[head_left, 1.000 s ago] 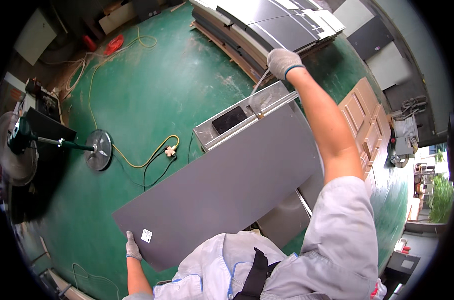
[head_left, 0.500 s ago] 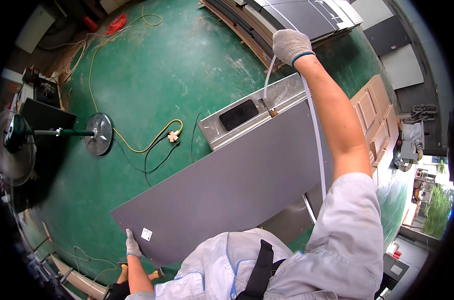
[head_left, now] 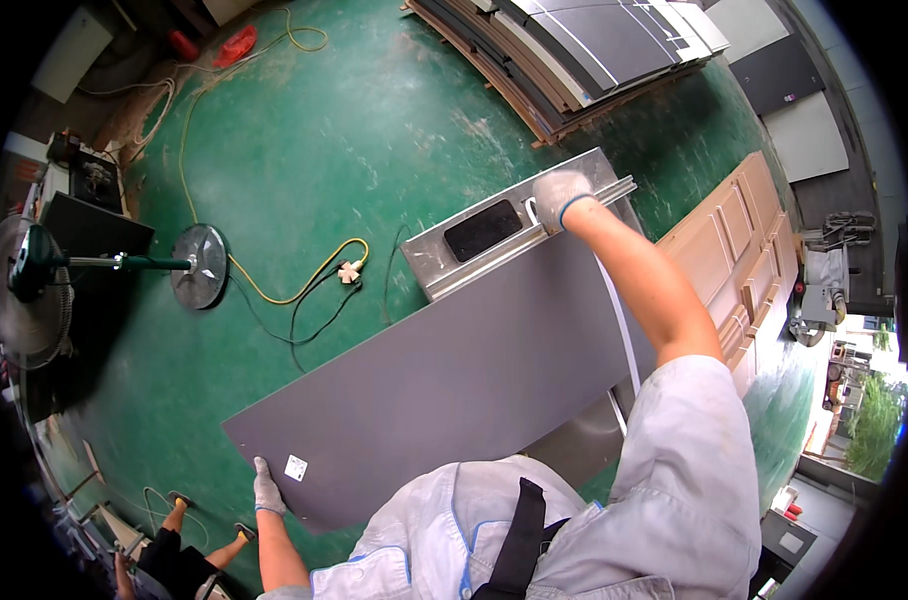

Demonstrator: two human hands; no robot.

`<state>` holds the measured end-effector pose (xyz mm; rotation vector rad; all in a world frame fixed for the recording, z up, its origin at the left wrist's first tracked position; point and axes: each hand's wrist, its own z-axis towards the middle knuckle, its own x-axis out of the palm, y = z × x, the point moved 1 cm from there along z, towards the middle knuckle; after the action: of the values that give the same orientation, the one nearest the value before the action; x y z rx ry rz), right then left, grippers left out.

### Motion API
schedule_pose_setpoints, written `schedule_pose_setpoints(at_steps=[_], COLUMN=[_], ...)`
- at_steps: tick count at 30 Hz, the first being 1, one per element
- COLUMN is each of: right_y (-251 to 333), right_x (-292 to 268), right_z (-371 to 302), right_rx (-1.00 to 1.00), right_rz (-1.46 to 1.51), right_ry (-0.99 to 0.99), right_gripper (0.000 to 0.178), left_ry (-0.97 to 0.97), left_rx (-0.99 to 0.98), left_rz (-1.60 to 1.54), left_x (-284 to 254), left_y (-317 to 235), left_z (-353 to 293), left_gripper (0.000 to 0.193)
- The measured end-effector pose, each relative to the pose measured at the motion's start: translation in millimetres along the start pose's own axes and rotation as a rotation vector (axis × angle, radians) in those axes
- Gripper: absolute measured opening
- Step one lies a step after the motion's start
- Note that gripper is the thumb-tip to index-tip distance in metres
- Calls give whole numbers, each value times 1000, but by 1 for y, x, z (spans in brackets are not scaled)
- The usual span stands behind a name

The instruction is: The person handles large grey panels and wooden trim pieces in a workshop. They pick up panels, place them on a workbench, and apply white strips to the edges. The person also stacks the panels and attaches wooden trim to the sides of the panels.

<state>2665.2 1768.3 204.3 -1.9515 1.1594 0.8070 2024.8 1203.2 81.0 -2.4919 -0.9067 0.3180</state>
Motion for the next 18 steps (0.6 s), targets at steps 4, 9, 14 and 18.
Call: schedule_pose_setpoints(at_steps=[4, 9, 14, 18], right_y=[3, -20, -30, 17], right_x=[7, -7, 0, 28], right_z=[-36, -85, -184, -308], right_rx=[64, 126, 315, 426], right_rz=[79, 167, 163, 88], right_ry=[29, -188, -513, -681], right_gripper=[28, 24, 17, 14], left_ry=[-28, 10, 7, 136], left_rx=[-38, 6, 41, 22], left_rz=[49, 49, 183, 85], left_x=[-6, 3, 2, 11], left_y=[1, -5, -14, -13], left_z=[5, 1, 1, -3], left_gripper=[81, 83, 89, 84])
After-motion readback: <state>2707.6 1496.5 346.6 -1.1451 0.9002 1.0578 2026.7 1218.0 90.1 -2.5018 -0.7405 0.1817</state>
